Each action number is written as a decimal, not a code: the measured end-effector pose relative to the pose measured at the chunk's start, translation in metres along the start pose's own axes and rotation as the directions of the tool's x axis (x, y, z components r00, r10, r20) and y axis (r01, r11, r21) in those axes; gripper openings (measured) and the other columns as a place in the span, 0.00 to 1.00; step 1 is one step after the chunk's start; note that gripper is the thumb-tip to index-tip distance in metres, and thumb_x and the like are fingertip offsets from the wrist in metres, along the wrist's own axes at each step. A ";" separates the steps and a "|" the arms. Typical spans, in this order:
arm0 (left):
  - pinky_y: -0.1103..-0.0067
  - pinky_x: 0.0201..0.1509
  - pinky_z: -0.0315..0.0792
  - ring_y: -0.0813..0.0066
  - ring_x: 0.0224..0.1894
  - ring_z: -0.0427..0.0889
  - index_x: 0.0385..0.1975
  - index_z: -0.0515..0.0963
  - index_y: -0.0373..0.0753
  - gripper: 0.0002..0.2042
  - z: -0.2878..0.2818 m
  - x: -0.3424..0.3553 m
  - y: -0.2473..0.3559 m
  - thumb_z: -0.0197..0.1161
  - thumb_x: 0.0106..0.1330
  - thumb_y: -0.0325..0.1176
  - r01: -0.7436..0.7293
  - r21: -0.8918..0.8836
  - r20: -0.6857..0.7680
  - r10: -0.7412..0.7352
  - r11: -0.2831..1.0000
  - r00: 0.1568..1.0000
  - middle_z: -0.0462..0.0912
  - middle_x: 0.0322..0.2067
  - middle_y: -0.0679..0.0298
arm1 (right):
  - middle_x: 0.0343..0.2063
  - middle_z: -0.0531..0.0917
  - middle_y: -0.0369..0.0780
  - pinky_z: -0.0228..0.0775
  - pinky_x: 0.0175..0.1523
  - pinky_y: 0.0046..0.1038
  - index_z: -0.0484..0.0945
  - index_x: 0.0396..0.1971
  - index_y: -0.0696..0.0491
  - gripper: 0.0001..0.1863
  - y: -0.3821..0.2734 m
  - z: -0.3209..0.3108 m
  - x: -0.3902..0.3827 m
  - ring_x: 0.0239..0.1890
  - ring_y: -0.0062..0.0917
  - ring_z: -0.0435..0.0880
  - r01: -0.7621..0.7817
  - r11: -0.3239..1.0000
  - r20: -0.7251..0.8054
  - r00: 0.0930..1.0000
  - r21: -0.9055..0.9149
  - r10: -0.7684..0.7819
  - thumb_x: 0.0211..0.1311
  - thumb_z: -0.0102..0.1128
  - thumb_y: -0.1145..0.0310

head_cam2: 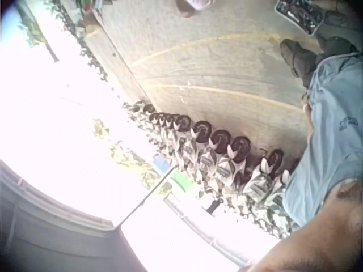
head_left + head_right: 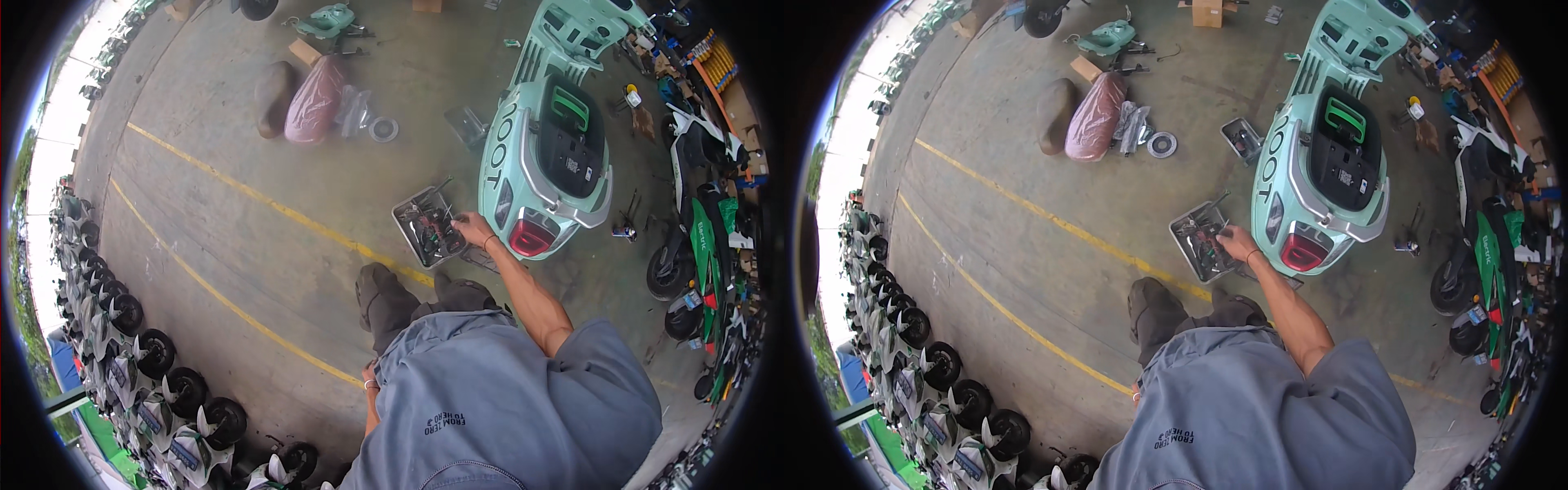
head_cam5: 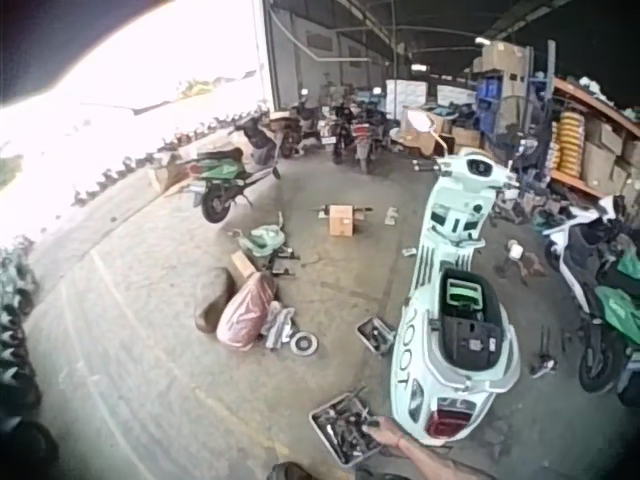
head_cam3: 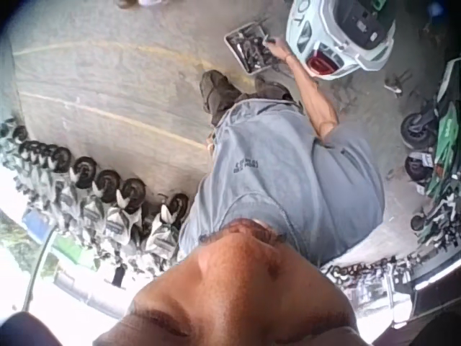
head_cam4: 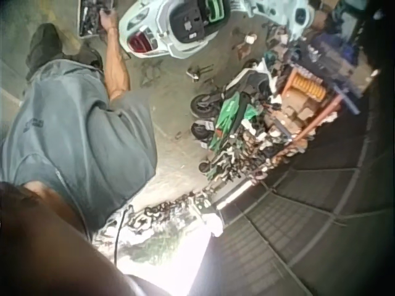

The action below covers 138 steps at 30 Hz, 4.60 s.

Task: The person uses a power tool and a wrench to remove bolts from the rear wheel motor assembly of a scooter, placing the removed hardware into a small tray.

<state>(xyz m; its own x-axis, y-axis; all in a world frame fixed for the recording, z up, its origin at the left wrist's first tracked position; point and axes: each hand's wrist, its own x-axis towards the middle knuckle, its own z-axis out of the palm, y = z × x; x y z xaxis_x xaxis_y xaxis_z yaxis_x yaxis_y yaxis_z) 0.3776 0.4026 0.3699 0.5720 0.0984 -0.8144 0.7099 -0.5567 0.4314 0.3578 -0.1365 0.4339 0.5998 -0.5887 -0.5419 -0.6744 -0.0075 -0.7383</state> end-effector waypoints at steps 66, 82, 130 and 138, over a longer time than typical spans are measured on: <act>0.75 0.41 0.76 0.71 0.35 0.83 0.44 0.77 0.33 0.14 0.820 0.117 0.824 0.61 0.66 0.37 -0.412 -0.661 0.521 -0.779 -0.627 0.349 0.82 0.37 0.57 | 0.39 0.83 0.49 0.73 0.51 0.40 0.79 0.45 0.55 0.19 -0.089 0.199 0.374 0.45 0.43 0.81 0.360 -0.114 0.172 -0.133 0.926 0.976 0.59 0.58 0.60; 0.65 0.51 0.68 0.55 0.44 0.77 0.37 0.79 0.37 0.09 0.781 0.505 0.290 0.60 0.60 0.34 -0.236 -0.863 -0.348 -0.863 0.447 -0.366 0.78 0.36 0.54 | 0.60 0.70 0.41 0.61 0.65 0.42 0.70 0.59 0.45 0.38 0.379 0.352 0.424 0.63 0.39 0.67 -0.679 0.339 -0.633 -0.240 0.651 0.736 0.42 0.70 0.71; 0.62 0.59 0.66 0.52 0.56 0.71 0.53 0.73 0.37 0.23 0.835 0.510 0.312 0.63 0.61 0.41 0.163 -0.886 -0.455 -0.882 0.434 -0.123 0.73 0.51 0.49 | 0.45 0.74 0.44 0.57 0.63 0.37 0.71 0.45 0.59 0.28 0.256 0.364 0.484 0.56 0.38 0.66 -0.744 0.206 -0.638 -0.357 0.636 0.682 0.39 0.67 0.71; 0.59 0.62 0.66 0.46 0.59 0.68 0.55 0.74 0.37 0.29 0.801 0.519 0.288 0.66 0.59 0.50 0.149 -0.918 -0.369 -0.929 0.367 0.013 0.68 0.57 0.46 | 0.42 0.73 0.44 0.61 0.58 0.36 0.68 0.50 0.60 0.25 0.138 0.410 0.522 0.50 0.39 0.69 -0.201 0.178 -0.264 -0.598 0.963 0.756 0.53 0.59 0.65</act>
<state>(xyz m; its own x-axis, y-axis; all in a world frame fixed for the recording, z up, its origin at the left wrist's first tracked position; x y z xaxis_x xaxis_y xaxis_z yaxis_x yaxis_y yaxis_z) 0.5496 -0.3674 -0.2402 -0.5003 0.8232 -0.2683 0.7231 0.5677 0.3936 0.7545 -0.1135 -0.1162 -0.9828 0.1330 -0.1281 0.1745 0.8955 -0.4095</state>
